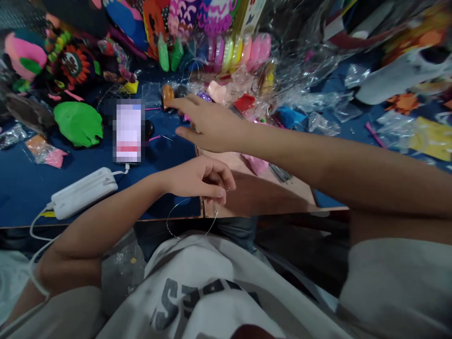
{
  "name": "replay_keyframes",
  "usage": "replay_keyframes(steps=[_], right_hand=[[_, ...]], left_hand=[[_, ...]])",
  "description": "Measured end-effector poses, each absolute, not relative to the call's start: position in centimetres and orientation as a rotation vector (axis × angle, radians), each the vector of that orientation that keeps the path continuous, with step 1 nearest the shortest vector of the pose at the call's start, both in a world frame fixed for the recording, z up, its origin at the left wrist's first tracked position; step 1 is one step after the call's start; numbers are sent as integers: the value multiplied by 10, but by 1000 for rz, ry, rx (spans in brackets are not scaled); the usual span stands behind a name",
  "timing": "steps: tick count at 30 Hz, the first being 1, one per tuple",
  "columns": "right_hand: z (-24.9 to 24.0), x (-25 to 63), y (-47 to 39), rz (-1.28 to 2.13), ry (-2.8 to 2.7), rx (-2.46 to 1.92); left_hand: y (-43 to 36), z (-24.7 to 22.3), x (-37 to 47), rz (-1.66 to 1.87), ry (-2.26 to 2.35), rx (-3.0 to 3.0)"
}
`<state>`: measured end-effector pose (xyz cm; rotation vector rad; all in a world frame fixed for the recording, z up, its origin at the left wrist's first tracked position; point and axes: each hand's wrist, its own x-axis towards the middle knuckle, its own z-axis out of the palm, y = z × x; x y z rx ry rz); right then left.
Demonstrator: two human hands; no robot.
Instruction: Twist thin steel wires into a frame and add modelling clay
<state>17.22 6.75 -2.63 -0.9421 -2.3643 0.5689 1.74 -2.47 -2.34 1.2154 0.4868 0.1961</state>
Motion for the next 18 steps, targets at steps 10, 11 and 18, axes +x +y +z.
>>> replay_keyframes(steps=[10, 11, 18], right_hand=[[-37, 76, 94, 146, -2557, -967], [-39, 77, 91, 169, -2561, -932], [-41, 86, 76, 259, -2544, -778]], left_hand=[[-15, -51, 9, 107, 341, 1309], [-14, -52, 9, 83, 325, 1317], [-13, -52, 10, 15, 291, 1377]])
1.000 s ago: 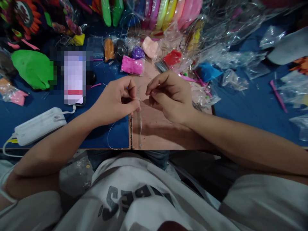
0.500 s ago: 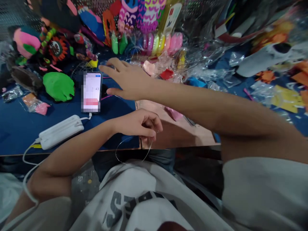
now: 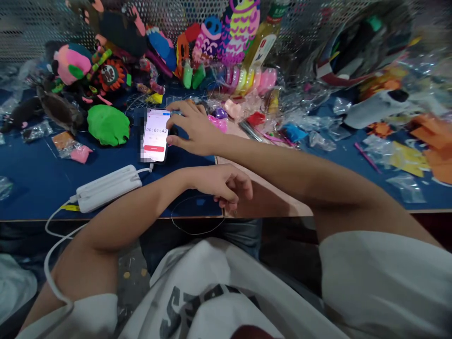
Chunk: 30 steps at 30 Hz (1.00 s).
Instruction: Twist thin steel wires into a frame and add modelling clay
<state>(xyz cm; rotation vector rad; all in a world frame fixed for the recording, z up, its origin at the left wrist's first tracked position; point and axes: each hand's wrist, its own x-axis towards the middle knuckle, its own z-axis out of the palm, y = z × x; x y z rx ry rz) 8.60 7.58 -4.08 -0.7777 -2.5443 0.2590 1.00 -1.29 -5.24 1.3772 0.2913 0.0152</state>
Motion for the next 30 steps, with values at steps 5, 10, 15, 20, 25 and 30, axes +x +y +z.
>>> replay_keyframes(steps=[5, 10, 15, 20, 25, 30], right_hand=[[-42, 77, 93, 136, -2571, -966], [-43, 66, 103, 85, -2613, -1047], [-33, 69, 94, 157, -2600, -820], [-34, 71, 98, 226, -2464, -733], [-57, 67, 104, 199, -2415, -671], [-68, 60, 96, 140, -2523, -629]], left_hand=[[-11, -53, 9, -7, 292, 1388], [-11, -49, 8, -39, 320, 1373], [-10, -54, 10, -39, 263, 1367], [-9, -57, 12, -2, 264, 1319], [-9, -52, 9, -5, 290, 1281], [-7, -48, 6, -4, 265, 1293]])
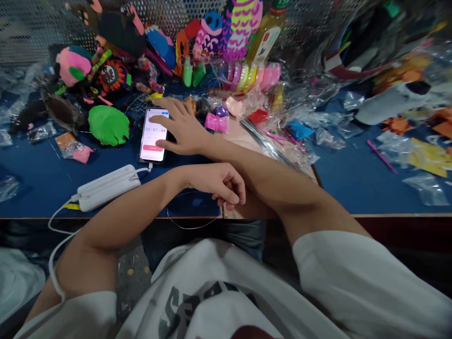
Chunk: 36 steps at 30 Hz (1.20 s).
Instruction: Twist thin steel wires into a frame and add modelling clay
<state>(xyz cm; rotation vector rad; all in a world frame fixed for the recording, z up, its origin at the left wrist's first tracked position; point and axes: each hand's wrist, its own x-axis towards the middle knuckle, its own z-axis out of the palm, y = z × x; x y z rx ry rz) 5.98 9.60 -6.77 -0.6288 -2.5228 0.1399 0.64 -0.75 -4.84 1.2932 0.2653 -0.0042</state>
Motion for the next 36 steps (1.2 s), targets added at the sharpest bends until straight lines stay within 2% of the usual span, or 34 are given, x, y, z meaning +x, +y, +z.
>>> replay_keyframes(steps=[22, 27, 36], right_hand=[[-59, 53, 75, -21, -2614, -659], [-61, 68, 77, 10, -2554, -676], [-58, 73, 58, 4, -2790, -469]], left_hand=[[-16, -36, 9, 64, 409, 1276], [-19, -36, 10, 73, 414, 1119], [-22, -44, 13, 79, 289, 856]])
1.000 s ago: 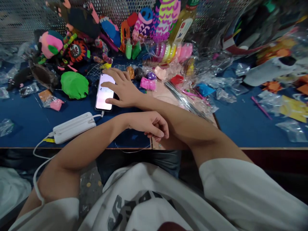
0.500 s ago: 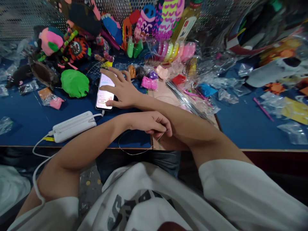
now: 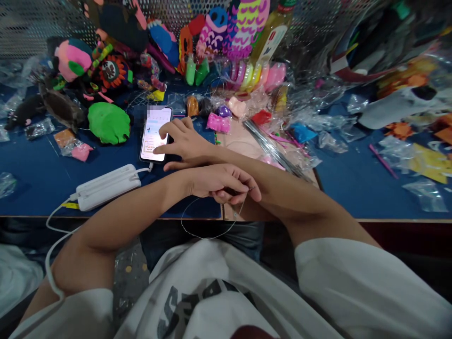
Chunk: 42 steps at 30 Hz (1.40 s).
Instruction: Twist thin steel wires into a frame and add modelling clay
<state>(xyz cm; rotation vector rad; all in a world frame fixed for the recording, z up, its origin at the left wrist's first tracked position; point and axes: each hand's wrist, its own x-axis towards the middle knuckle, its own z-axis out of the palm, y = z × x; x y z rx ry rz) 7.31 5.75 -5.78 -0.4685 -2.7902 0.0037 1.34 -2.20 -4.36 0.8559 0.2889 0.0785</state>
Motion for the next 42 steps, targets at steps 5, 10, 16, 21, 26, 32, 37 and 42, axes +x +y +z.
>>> replay_keyframes(steps=[5, 10, 16, 21, 26, 32, 37, 42], right_hand=[[-58, 71, 61, -9, -2783, -520], [-63, 71, 70, 40, -2774, -541], [-65, 72, 72, 111, -2611, -875], [-63, 72, 74, 164, -2813, -490], [-58, 70, 67, 103, -2910, -202], [-47, 70, 62, 116, -2995, -343], [-49, 70, 69, 239, -2555, -1219], [-52, 74, 76, 583, -2186, -1332]], left_hand=[[-23, -47, 13, 117, 281, 865], [-23, -51, 12, 116, 293, 811], [-20, -48, 6, 108, 305, 683], [-20, -36, 2, 127, 328, 664], [-22, -27, 2, 123, 376, 753], [-22, -25, 0, 168, 382, 847], [-19, -24, -3, 207, 419, 916], [-14, -20, -6, 271, 446, 978]])
